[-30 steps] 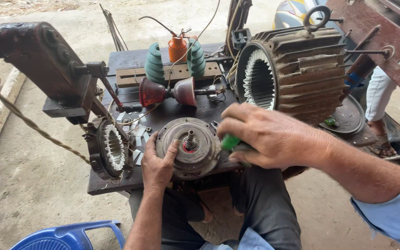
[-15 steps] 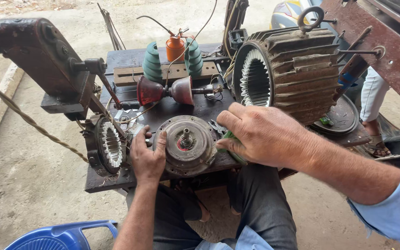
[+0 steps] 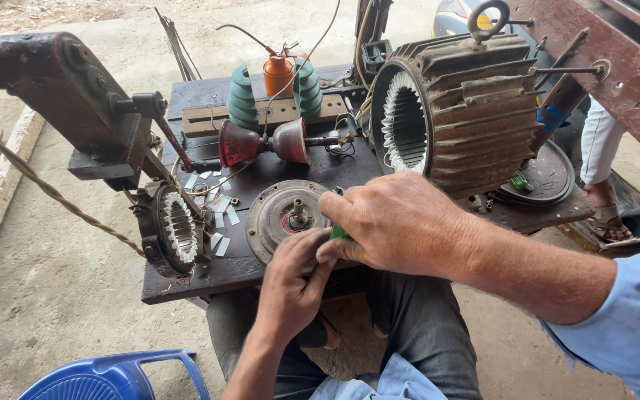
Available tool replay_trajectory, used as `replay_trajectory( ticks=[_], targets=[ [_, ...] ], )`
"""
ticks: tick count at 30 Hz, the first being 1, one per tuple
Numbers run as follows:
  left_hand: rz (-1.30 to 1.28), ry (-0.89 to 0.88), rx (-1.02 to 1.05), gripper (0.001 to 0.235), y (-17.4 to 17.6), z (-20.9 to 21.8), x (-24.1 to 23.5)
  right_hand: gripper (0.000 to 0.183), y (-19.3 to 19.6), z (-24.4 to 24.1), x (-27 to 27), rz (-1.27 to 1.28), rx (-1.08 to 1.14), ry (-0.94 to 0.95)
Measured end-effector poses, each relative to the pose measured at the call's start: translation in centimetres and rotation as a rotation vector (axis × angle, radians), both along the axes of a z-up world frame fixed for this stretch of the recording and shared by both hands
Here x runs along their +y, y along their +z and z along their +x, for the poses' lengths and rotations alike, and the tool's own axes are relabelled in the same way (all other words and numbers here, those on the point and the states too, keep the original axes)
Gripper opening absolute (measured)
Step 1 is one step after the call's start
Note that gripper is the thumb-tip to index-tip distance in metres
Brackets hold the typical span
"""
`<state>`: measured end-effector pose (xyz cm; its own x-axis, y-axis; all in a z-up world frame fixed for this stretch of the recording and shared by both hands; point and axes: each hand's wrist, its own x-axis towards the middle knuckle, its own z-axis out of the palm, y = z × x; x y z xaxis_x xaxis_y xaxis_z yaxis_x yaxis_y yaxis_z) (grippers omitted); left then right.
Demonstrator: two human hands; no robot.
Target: The person disassembles a red insulator attached to a motor rotor using a screwdriver and pliers. They remove the insulator, manipulate internal wires, and then reassemble the component, securing it with a screwdriver.
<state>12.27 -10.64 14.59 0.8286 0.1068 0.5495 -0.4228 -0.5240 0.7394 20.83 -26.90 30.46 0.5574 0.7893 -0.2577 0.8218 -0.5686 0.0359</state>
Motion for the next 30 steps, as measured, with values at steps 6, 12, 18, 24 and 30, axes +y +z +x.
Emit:
replay_trajectory(
  ticks=[6,12,18,24,30],
  targets=[
    [-0.14,-0.181,0.242,0.01,-0.5,2.0,-0.5,0.035,0.0,0.7,0.0,0.582,-0.113,0.559],
    [-0.184,-0.039,0.198,0.011,-2.0,2.5,-1.1,0.063,0.6,0.0,0.6,-0.061,-0.032,-0.086],
    [-0.149,-0.065,0.146,0.012,-1.5,1.9,-0.8,0.035,0.7,0.6,0.3,0.387,-0.05,0.449],
    [-0.082,0.019,0.183,0.01,-1.6,1.9,-0.7,0.057,-0.1,0.2,0.3,0.308,-0.065,0.307],
    [-0.179,-0.066,0.209,0.017,-1.3,1.7,-0.5,0.042,0.4,0.3,0.1,0.248,-0.13,0.28]
  ],
)
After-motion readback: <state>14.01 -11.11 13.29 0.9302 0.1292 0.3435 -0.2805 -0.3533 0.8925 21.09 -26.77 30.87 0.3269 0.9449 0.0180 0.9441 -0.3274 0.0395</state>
